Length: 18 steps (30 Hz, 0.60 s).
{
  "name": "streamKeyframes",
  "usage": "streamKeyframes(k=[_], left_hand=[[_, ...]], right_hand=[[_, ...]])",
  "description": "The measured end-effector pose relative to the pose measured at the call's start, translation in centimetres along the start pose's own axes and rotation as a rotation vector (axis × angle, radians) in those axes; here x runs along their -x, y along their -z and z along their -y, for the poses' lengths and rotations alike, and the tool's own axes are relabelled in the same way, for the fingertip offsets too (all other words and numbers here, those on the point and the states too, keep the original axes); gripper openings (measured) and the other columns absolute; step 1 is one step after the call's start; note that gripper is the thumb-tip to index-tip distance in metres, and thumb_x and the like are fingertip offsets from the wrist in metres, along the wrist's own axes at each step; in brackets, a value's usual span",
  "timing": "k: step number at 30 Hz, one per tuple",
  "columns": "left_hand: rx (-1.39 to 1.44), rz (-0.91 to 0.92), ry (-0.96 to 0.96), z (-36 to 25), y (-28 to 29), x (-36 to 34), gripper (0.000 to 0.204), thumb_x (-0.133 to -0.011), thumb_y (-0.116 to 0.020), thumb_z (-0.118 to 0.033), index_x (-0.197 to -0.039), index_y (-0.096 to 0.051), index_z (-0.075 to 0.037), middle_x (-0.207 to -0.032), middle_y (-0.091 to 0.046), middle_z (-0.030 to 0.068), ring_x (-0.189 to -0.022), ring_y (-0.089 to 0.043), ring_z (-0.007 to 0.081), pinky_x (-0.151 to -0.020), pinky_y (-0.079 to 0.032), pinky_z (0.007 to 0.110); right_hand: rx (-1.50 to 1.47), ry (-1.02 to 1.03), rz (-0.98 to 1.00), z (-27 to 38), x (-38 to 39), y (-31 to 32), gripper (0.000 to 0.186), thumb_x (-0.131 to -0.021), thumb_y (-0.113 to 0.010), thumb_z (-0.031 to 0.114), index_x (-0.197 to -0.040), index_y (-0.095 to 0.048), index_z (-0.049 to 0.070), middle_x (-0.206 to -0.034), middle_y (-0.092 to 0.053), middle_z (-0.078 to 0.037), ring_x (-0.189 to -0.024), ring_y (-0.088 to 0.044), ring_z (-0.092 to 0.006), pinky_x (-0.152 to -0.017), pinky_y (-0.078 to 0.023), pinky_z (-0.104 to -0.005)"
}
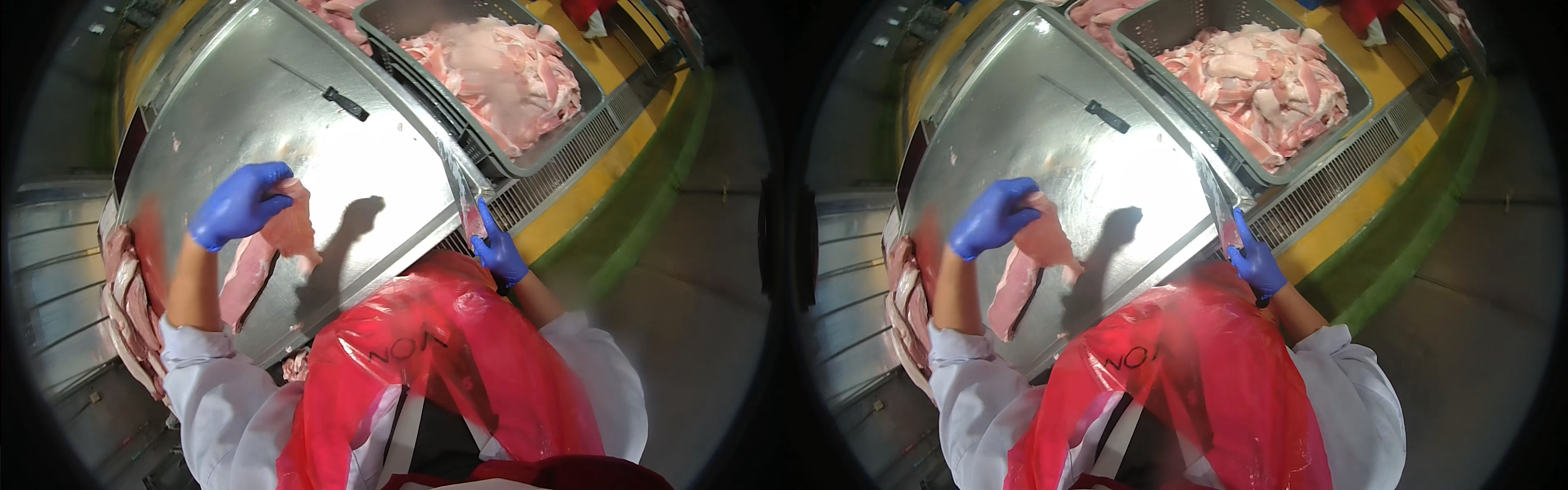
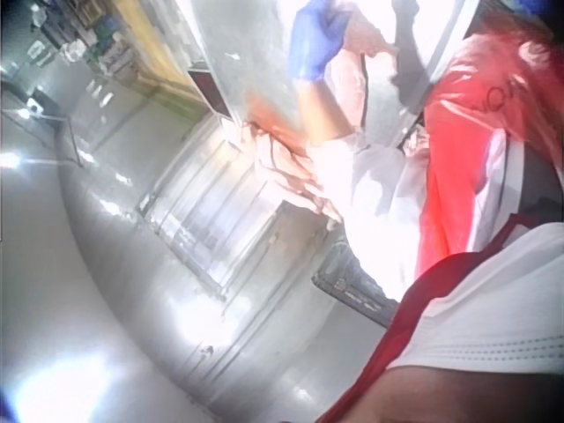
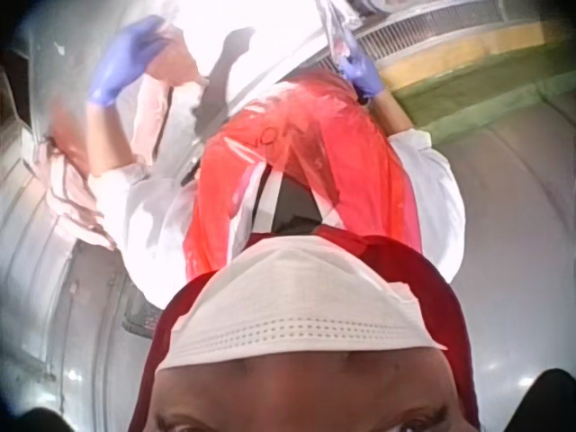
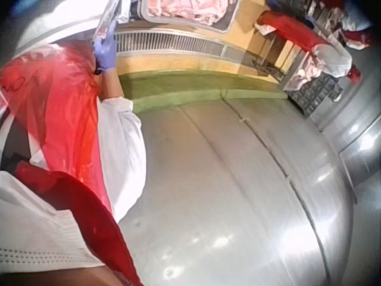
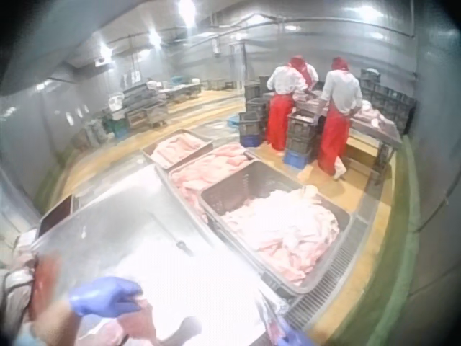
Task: The person uses a knife to trim fat and connective tissue from large cuts of raw meat on a stainless steel table. They repeatedly slice off layers of fat, separate the lean meat, and place the trimmed pieces into a nearby container.
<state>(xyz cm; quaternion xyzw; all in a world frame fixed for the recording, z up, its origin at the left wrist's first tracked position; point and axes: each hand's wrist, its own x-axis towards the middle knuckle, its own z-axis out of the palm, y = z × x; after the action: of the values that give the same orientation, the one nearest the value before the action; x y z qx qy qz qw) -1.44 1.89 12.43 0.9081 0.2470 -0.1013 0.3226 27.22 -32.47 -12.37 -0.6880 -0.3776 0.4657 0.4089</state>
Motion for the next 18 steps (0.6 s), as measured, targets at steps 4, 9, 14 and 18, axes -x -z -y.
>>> streamKeyframes(k=[4,9,14,18], left_hand=[[-0.237,-0.214,-0.343,-7.2,7.4,1.3,0.033,-0.078,-0.079,-0.006,-0.105,-0.062,0.003,-0.089,-0.062,0.017,-0.083,-0.061,0.0351,-0.076,-0.049,0.039],[-0.275,-0.643,-0.405,-17.8,15.1,-3.4,0.029,-0.093,-0.067,-0.026,-0.091,-0.065,0.003,-0.079,-0.065,0.0082,-0.072,-0.056,0.0173,-0.066,-0.047,0.033],[-0.238,-0.73,-0.203,-1.8,15.0,-3.6,0.04,-0.095,-0.067,-0.035,-0.107,-0.067,0.003,-0.091,-0.068,0.0109,-0.084,-0.062,0.022,-0.076,-0.051,0.036],[-0.314,-0.352,0.256,21.9,2.3,6.8,0.037,-0.091,-0.071,-0.035,-0.108,-0.066,-0.002,-0.096,-0.07,0.0189,-0.084,-0.067,0.0248,-0.08,-0.054,0.038]], right_hand=[[0.067,0.013,0.074,0.7,-1.5,-1.6,0.082,-0.094,-0.057,0.013,-0.163,-0.012,0.015,-0.06,-0.058,-0.015,-0.049,-0.058,-0.0259,-0.052,-0.046,-0.0387],[0.23,0.213,0.266,0.5,-5.1,-5.0,0.082,-0.094,-0.059,0.016,-0.162,-0.014,0.013,-0.061,-0.058,-0.019,-0.051,-0.056,-0.0344,-0.055,-0.044,-0.0445],[0.236,0.22,0.307,1.9,-6.4,-7.7,0.083,-0.093,-0.058,0.017,-0.163,-0.012,0.015,-0.07,-0.064,-0.014,-0.054,-0.058,-0.0243,-0.059,-0.048,-0.0409],[0.284,0.082,0.33,3.0,-6.1,-9.2,0.083,-0.093,-0.056,0.014,-0.163,-0.012,0.016,-0.073,-0.064,-0.013,-0.056,-0.057,-0.0193,-0.058,-0.049,-0.0351]])
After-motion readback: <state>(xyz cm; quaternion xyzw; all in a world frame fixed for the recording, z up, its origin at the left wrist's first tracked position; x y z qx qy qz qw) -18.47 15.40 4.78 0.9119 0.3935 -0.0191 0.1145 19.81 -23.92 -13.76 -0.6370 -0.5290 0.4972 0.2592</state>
